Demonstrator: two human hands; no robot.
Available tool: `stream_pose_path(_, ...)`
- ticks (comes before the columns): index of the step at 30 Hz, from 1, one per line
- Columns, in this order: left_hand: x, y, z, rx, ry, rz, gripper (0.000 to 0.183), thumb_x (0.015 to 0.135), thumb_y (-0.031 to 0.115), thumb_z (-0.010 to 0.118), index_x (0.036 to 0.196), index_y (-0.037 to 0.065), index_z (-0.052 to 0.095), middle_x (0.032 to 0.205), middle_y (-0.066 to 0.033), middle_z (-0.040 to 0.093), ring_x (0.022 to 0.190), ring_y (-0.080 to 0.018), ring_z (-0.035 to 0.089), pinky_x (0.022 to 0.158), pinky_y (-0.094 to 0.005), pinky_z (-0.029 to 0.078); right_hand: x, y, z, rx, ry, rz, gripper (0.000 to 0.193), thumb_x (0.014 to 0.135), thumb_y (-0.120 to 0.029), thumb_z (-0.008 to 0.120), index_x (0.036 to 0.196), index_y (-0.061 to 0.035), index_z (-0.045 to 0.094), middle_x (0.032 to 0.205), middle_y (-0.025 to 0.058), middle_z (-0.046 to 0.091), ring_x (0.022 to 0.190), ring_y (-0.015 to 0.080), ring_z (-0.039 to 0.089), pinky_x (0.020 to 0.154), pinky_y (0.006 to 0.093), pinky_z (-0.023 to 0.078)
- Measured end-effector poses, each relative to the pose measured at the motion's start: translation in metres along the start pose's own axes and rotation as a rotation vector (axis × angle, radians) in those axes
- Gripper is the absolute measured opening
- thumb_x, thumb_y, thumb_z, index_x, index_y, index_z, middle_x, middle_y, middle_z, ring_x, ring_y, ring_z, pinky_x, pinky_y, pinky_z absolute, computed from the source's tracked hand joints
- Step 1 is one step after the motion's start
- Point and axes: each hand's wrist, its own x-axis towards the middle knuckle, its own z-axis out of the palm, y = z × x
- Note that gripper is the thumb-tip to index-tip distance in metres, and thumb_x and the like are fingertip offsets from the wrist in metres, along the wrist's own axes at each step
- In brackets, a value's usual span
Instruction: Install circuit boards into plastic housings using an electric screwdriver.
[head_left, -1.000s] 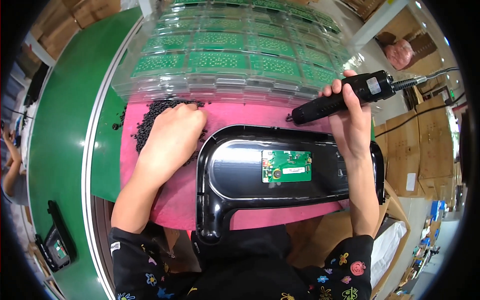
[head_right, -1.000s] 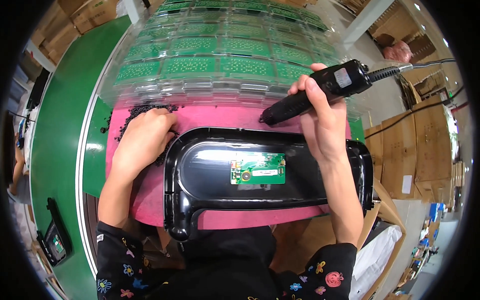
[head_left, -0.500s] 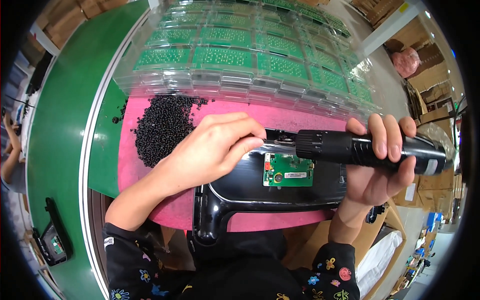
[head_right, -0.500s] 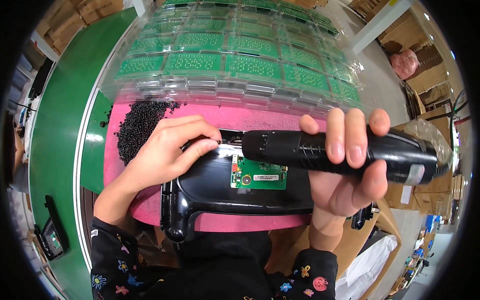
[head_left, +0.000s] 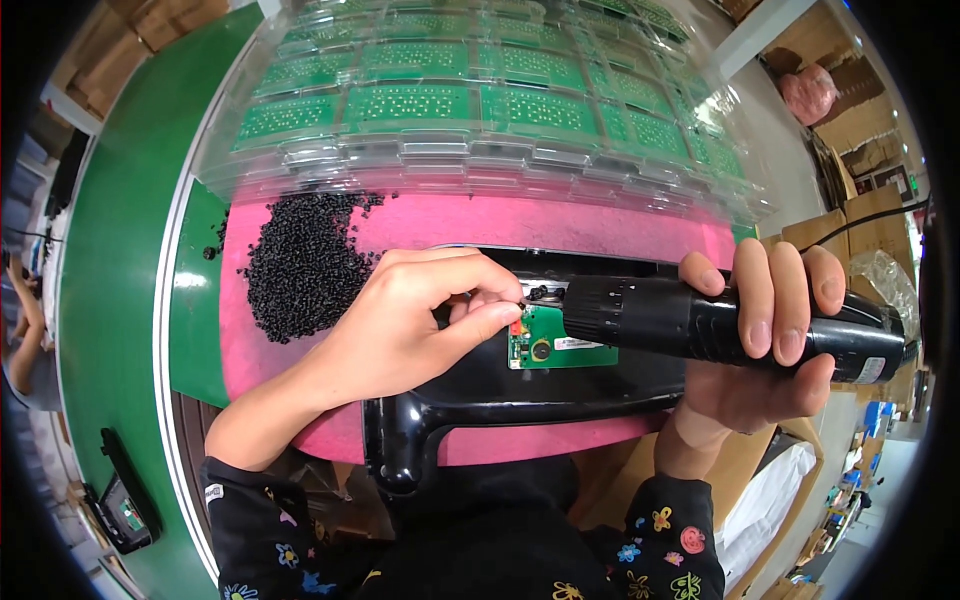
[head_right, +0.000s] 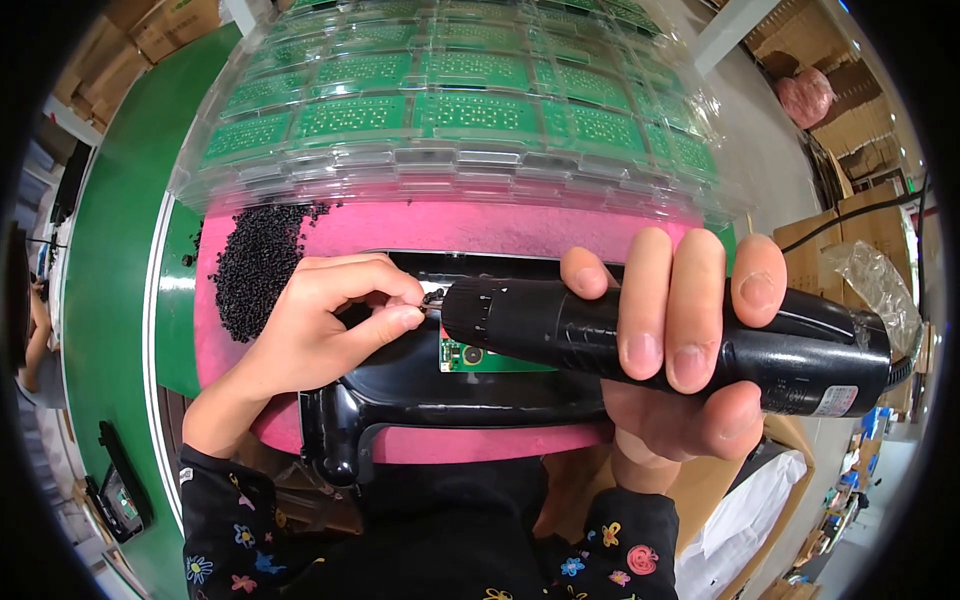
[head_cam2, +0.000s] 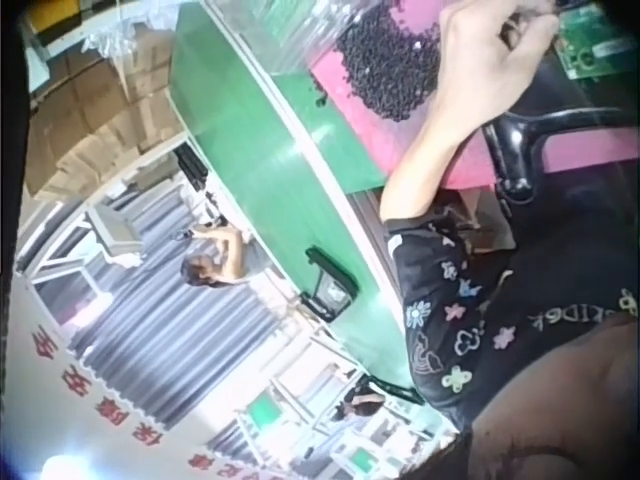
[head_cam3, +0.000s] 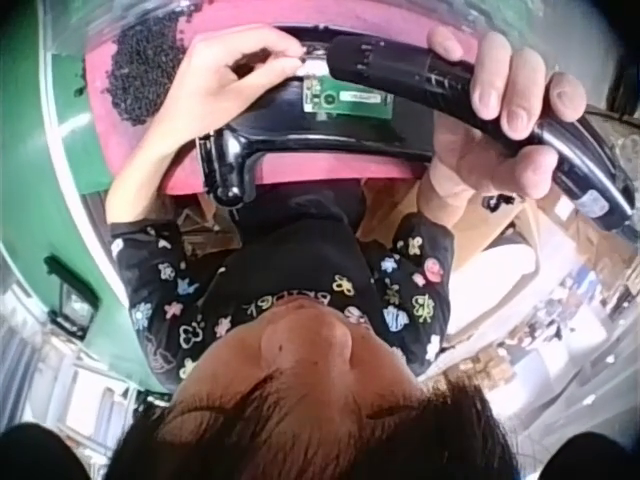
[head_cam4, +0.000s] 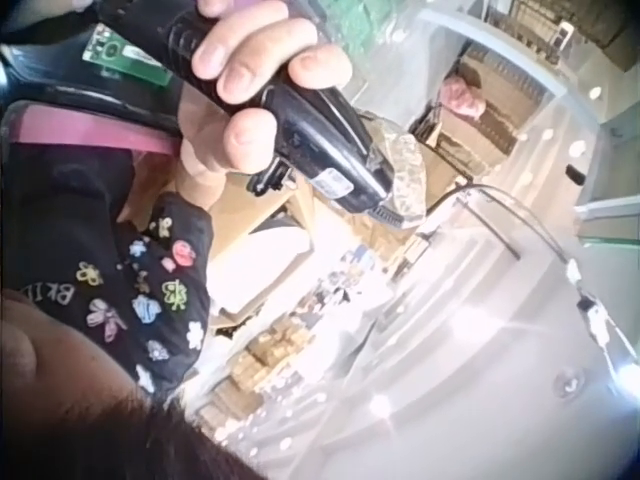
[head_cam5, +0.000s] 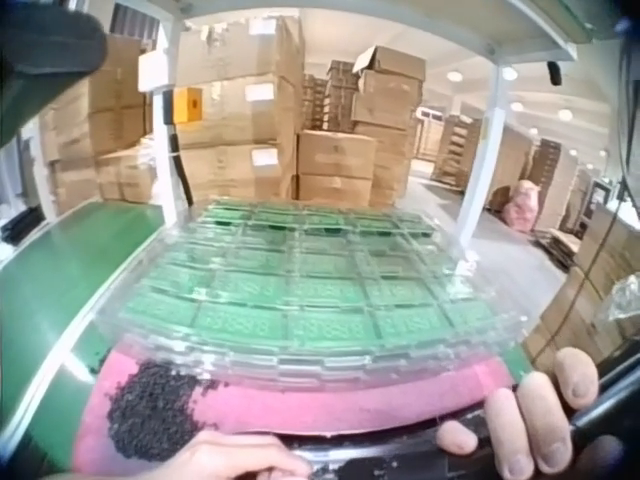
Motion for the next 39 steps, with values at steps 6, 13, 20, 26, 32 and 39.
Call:
stream_pose_path(6,0.0,-0.002,0.003,-0.023,0.012,-0.016,0.013,0.087,-0.002,0.074,0.099,-0.003,0.069,0.088,-0.0083,0.072,0.077,-0.0133,0.067,0.069,-0.0262,0.055,-0.004,-0.003,-0.012,-0.032,-0.075,-0.003,0.039,0.09,-0.027,0.078,0.115,-0.0228,0.049,0.089,-0.0084,0.057,0.084,0.0114,0.056,0.1,0.044,0.039)
stream_pose_path(13,-0.002,-0.001,0.003,-0.01,0.006,-0.011,0.012,0.088,-0.003,0.073,0.099,-0.003,0.069,0.089,-0.0084,0.071,0.077,-0.0131,0.066,0.068,-0.0255,0.053,-0.003,-0.003,-0.001,0.015,-0.065,0.036,0.04,0.083,-0.014,0.08,0.107,-0.0204,0.049,0.083,-0.0081,0.055,0.08,0.0108,0.054,0.096,0.0413,0.037)
stream_pose_path(20,0.001,0.002,0.004,-0.062,-0.077,-0.045,0.009,0.09,-0.004,0.07,0.099,-0.003,0.068,0.087,-0.0077,0.069,0.077,-0.0124,0.067,0.067,-0.0255,0.053,-0.005,-0.003,0.002,-0.01,-0.075,0.043,0.039,0.084,-0.014,0.08,0.107,-0.0203,0.049,0.082,-0.0078,0.056,0.082,0.0109,0.055,0.095,0.041,0.037)
stream_pose_path(26,0.0,0.003,0.006,-0.095,-0.094,-0.179,0.009,0.088,-0.002,0.072,0.097,-0.002,0.068,0.086,-0.0081,0.069,0.078,-0.0151,0.068,0.068,-0.0273,0.053,-0.004,-0.012,0.0,-0.034,-0.012,-0.053,0.032,0.085,-0.02,0.074,0.103,-0.0162,0.048,0.083,-0.0048,0.055,0.066,0.0093,0.054,0.084,0.0361,0.038)
stream_pose_path(32,-0.002,0.001,0.011,0.228,-0.035,0.013,0.013,0.081,-0.001,0.076,0.092,-0.002,0.07,0.087,-0.0107,0.07,0.08,-0.0256,0.07,0.072,-0.0332,0.055,-0.012,-0.03,-0.023,-0.489,0.076,-0.049,0.04,0.093,-0.036,0.066,0.112,-0.0048,0.05,0.088,0.0041,0.056,0.057,0.0104,0.051,0.06,0.0289,0.043)
stream_pose_path(39,-0.004,0.005,0.014,0.296,-0.088,-0.042,0.013,0.082,0.001,0.075,0.092,-0.001,0.067,0.084,-0.0121,0.067,0.074,-0.0295,0.066,0.067,-0.0357,0.052,-0.01,-0.019,-0.028,-0.57,0.132,0.017,0.037,0.092,-0.035,0.064,0.109,-0.0053,0.05,0.085,0.0049,0.056,0.054,0.0103,0.05,0.059,0.0293,0.044)
